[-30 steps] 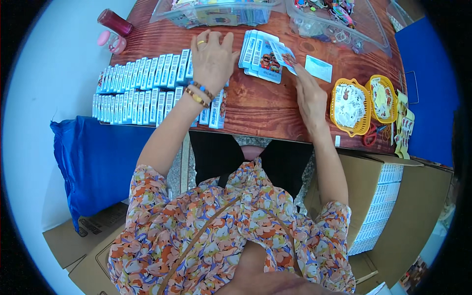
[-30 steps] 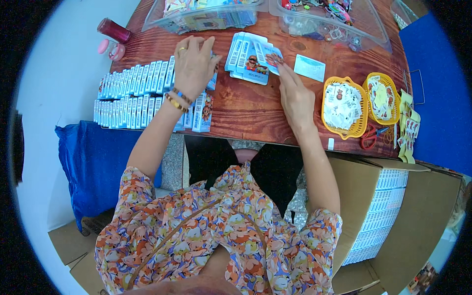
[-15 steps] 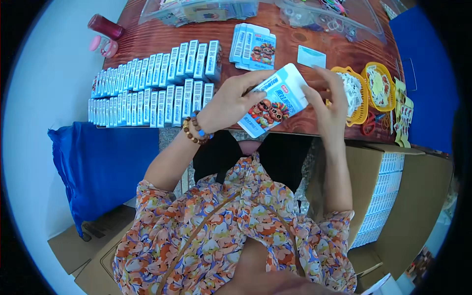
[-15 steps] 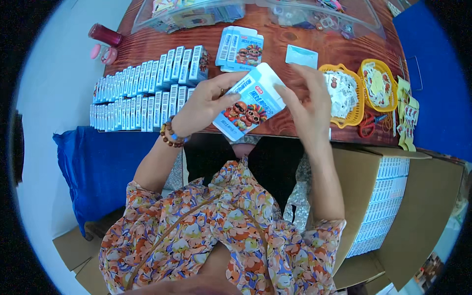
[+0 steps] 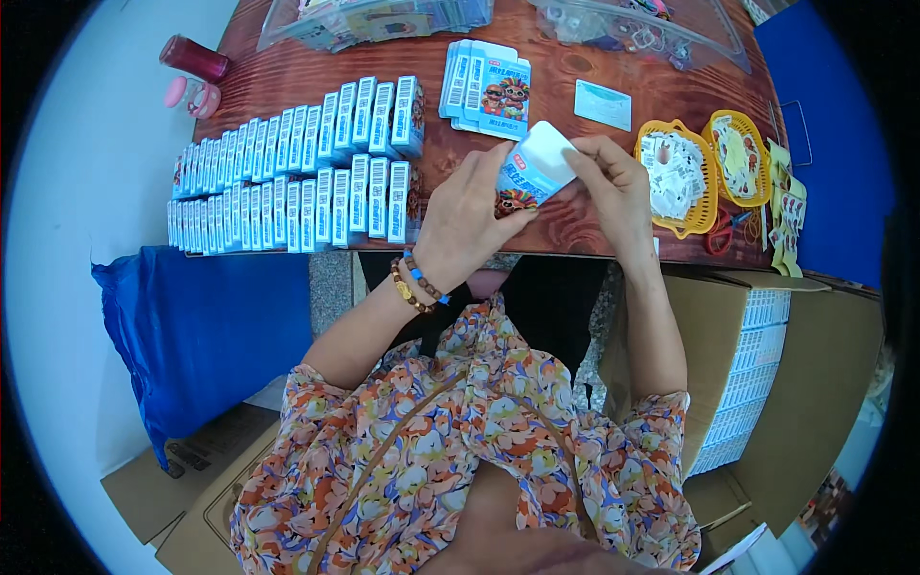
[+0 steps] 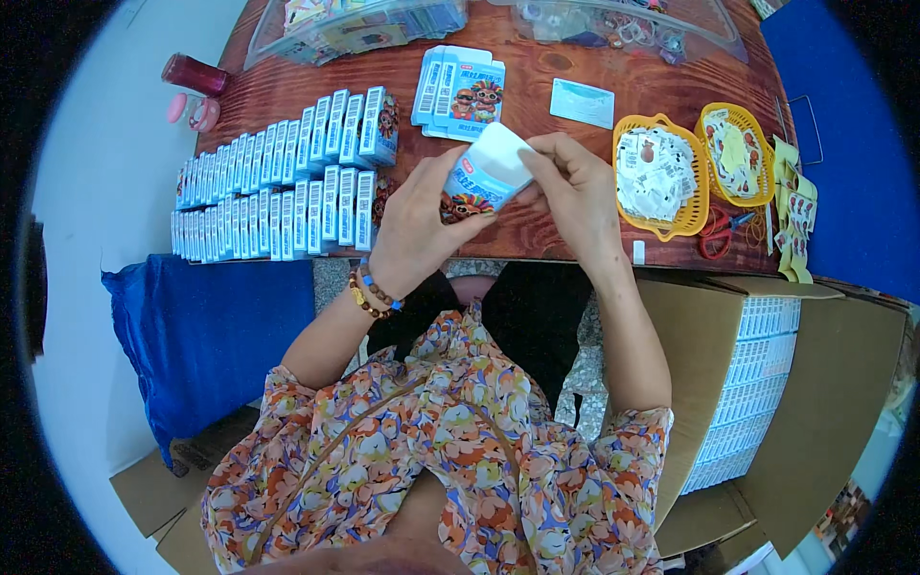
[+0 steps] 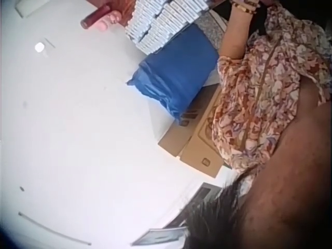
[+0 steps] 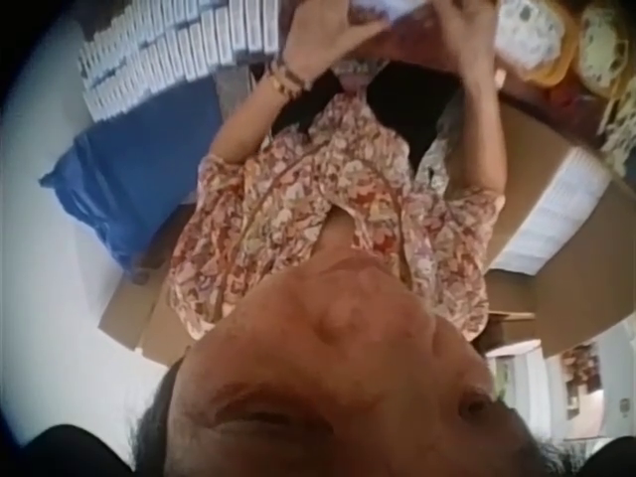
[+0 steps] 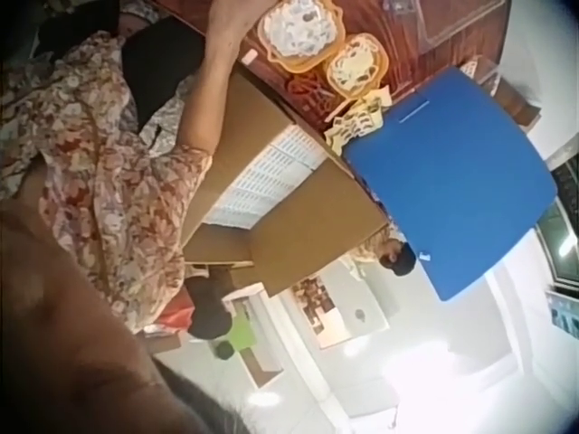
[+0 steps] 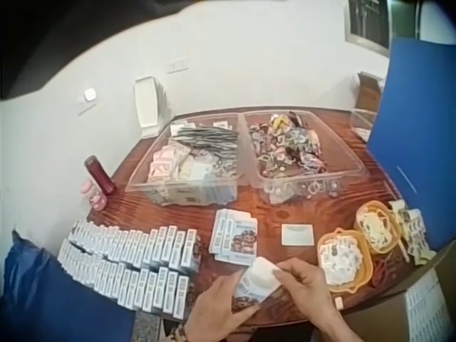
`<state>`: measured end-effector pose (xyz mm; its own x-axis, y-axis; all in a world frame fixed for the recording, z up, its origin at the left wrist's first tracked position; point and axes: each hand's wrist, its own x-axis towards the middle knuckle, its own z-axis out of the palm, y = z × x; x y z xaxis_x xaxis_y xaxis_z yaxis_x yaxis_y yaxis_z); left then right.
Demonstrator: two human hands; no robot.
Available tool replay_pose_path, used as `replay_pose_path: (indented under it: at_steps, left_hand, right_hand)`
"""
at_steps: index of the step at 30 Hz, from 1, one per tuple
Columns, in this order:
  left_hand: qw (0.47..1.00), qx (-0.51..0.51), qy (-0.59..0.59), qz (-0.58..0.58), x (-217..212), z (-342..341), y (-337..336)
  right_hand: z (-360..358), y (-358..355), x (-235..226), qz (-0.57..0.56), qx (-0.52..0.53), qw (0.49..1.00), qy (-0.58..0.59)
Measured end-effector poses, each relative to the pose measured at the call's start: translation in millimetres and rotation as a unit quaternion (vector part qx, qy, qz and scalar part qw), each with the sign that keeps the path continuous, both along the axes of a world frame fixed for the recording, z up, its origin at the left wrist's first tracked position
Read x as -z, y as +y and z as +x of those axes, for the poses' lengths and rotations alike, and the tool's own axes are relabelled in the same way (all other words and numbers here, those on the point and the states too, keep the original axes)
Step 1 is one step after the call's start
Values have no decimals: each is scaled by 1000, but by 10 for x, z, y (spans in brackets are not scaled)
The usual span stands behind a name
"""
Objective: Sorting and packaging various stickers into stacks and containers on a table.
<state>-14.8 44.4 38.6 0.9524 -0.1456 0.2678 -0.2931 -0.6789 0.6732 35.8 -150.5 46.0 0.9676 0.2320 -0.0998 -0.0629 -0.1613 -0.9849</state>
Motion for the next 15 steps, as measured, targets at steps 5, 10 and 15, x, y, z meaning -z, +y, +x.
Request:
replay_pose_path:
  at_steps: [5,10,15]
  left_hand:
    - [994,-58,28,-90,30,31,-42]
    - [960,-77,92,-254,205,40,-81]
    - [883,-71,161,-435,158,37,-69]
  right_hand:
    - [-255,112,271,42,128,970,-204]
    - [-274,180,507,31,122,969,-212]
    - [-321,215,490,151,103,972,-146]
